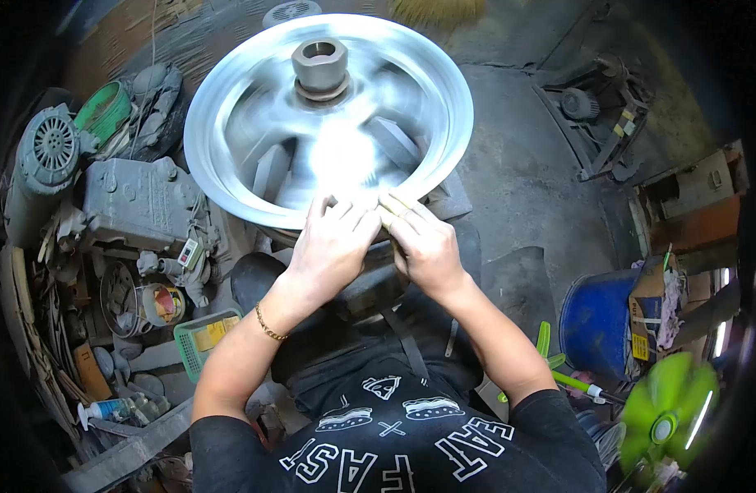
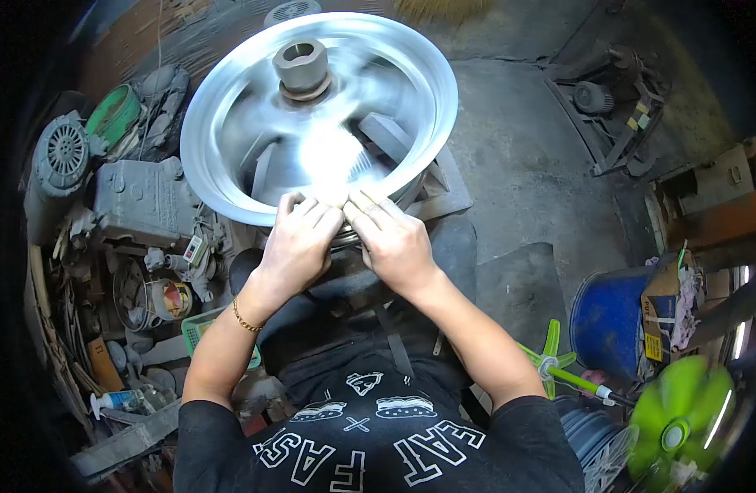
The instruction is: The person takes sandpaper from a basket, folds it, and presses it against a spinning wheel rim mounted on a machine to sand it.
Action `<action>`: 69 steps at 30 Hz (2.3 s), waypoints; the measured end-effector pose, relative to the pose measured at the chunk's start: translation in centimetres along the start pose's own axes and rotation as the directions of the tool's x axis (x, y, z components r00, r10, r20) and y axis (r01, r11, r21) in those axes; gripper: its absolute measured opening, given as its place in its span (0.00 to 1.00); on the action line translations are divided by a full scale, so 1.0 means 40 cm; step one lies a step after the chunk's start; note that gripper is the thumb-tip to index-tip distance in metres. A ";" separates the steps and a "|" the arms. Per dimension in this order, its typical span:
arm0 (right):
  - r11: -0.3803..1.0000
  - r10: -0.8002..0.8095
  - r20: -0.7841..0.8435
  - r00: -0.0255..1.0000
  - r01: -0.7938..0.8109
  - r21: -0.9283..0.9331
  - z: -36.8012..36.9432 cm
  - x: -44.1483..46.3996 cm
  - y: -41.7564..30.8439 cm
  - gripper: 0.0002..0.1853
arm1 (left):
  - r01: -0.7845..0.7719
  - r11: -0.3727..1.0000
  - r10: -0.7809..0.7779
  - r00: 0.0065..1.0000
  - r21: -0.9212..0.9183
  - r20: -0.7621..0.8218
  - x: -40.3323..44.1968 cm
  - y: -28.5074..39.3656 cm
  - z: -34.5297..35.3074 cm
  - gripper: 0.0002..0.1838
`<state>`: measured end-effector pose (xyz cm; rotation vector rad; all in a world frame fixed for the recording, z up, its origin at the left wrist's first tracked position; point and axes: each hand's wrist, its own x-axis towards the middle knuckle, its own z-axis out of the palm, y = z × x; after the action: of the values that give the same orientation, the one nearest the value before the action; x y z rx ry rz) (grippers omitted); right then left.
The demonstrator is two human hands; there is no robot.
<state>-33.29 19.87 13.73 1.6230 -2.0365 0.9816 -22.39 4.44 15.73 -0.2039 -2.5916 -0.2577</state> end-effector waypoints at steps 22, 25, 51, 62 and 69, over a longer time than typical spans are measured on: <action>0.994 0.110 -0.048 0.993 -0.111 -0.009 -0.008 -0.029 0.004 0.20 | 0.004 1.000 -0.003 0.998 -0.025 0.056 0.024 0.020 0.027 0.11; 0.994 0.107 -0.077 0.991 -0.107 0.004 -0.003 -0.033 0.005 0.21 | -0.004 0.998 0.004 1.000 -0.067 0.004 0.026 0.020 0.032 0.11; 0.987 0.157 -0.125 0.980 -0.159 -0.006 0.008 -0.042 0.000 0.22 | -0.005 0.994 0.002 1.000 -0.110 -0.026 0.029 0.023 0.045 0.08; 0.984 0.175 -0.187 0.967 -0.175 0.018 0.027 -0.062 0.003 0.21 | -0.037 0.998 0.037 0.999 -0.040 -0.018 0.037 0.030 0.046 0.09; 0.983 0.184 -0.229 0.956 -0.182 0.030 0.045 -0.078 0.004 0.21 | -0.086 0.996 0.084 0.995 -0.037 -0.048 0.034 0.023 0.053 0.10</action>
<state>-32.31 20.80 10.38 1.2723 -2.0487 1.1842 -24.41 5.93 14.78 -0.3173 -2.5265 -0.2792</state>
